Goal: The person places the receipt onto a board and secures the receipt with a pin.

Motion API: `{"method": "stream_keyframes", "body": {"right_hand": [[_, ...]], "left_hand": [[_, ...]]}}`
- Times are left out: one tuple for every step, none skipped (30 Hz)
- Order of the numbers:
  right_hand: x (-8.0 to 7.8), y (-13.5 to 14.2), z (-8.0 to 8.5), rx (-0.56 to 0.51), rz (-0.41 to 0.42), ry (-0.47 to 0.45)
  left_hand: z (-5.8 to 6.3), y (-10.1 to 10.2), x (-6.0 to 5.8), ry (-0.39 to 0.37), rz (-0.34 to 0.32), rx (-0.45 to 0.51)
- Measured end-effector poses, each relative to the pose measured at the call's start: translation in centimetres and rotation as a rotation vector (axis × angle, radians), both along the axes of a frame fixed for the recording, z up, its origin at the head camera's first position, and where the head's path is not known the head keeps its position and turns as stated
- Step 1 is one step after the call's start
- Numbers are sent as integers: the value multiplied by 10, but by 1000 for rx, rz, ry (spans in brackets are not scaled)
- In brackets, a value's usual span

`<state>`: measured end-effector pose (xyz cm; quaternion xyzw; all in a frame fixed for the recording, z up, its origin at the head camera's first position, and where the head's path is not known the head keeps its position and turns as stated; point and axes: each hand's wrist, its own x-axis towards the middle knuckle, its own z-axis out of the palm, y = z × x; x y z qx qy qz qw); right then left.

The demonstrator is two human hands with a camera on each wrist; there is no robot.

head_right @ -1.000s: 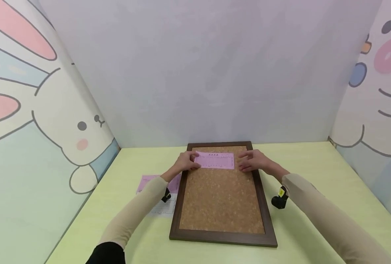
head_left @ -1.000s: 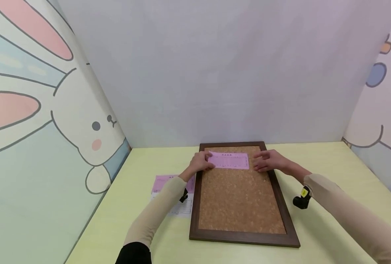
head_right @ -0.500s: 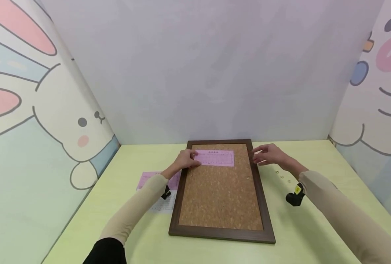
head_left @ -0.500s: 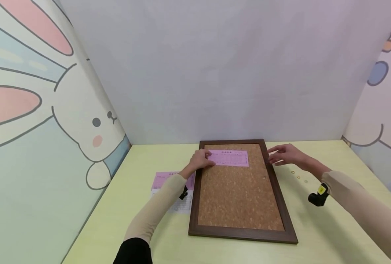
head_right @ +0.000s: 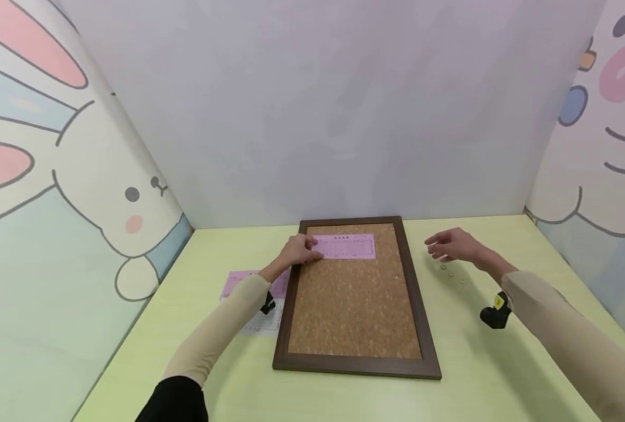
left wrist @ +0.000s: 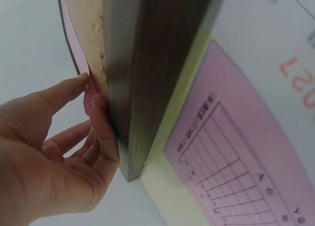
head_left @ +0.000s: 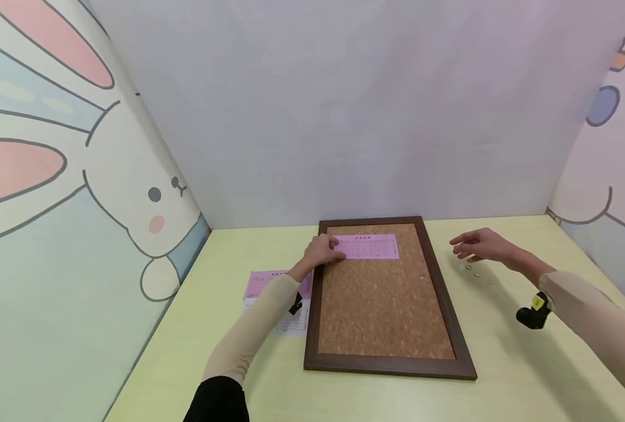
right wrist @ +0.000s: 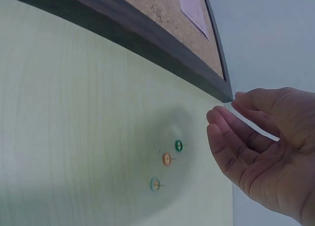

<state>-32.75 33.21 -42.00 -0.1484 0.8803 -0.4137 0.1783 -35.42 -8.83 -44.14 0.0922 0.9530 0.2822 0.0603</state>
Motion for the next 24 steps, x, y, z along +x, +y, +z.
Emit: {"method": "stream_keyframes", "body": {"right_hand": [[1,3,-1,18,0,4],[2,6,-2,32,0,9],[3,9,-3,48,2,19],[4,11,-4,59,-4,23],[5,13,-6,76,-2,38],[6,14,-7,90,0,53],[7,16,-10,107,-3,66],[8,16,-12,122,-5,80],[9,16,-13,140,-10,95],[10,16,-16,157,-13,107],[11,16,-18,174,-14,119],[12,16,-19,186,-17,128],[13,17,-20,206,-23,138],[14,17,-21,218,-23,152],[15,19,-21,230,-26,161],[16,20,-22,241,-27,173],[17,22,-21,249,-27,186],[18,23,-21,257,-28,202],[18,23,-22,266,-27,218],[19,23,-23,271,-21,237],[19,23,-24,278,-18,255],[19,23,-25,282,-15,273],[19,23,-26,285,-13,290],[19,23,-28,289,-10,306]], "left_hand": [[0,1,0,1,-6,-2],[-1,2,0,2,-11,-1],[-1,2,0,4,-16,-1],[-1,3,-1,8,-20,-5],[-1,3,-2,14,-23,-11],[-1,3,-2,21,-25,-21],[-1,2,-2,26,-23,-32],[-1,1,-3,30,-21,-42],[0,0,-3,33,-15,-55],[0,-2,-3,32,-9,-62],[-1,-3,-3,29,-2,-64],[-1,-4,-3,27,2,-64],[-1,-5,-3,23,6,-60],[-2,-5,-3,19,6,-59],[-2,-4,-3,16,6,-56],[-3,-4,-3,15,5,-51],[-3,-3,-3,16,1,-48],[-3,-2,-3,16,-4,-45],[-3,-2,-3,15,-9,-44],[-3,-2,-3,14,-14,-43],[-2,-2,-3,15,-18,-41],[-2,-2,-3,14,-22,-36],[-3,-3,-2,14,-27,-35],[-3,-3,-2,16,-31,-37]]}}
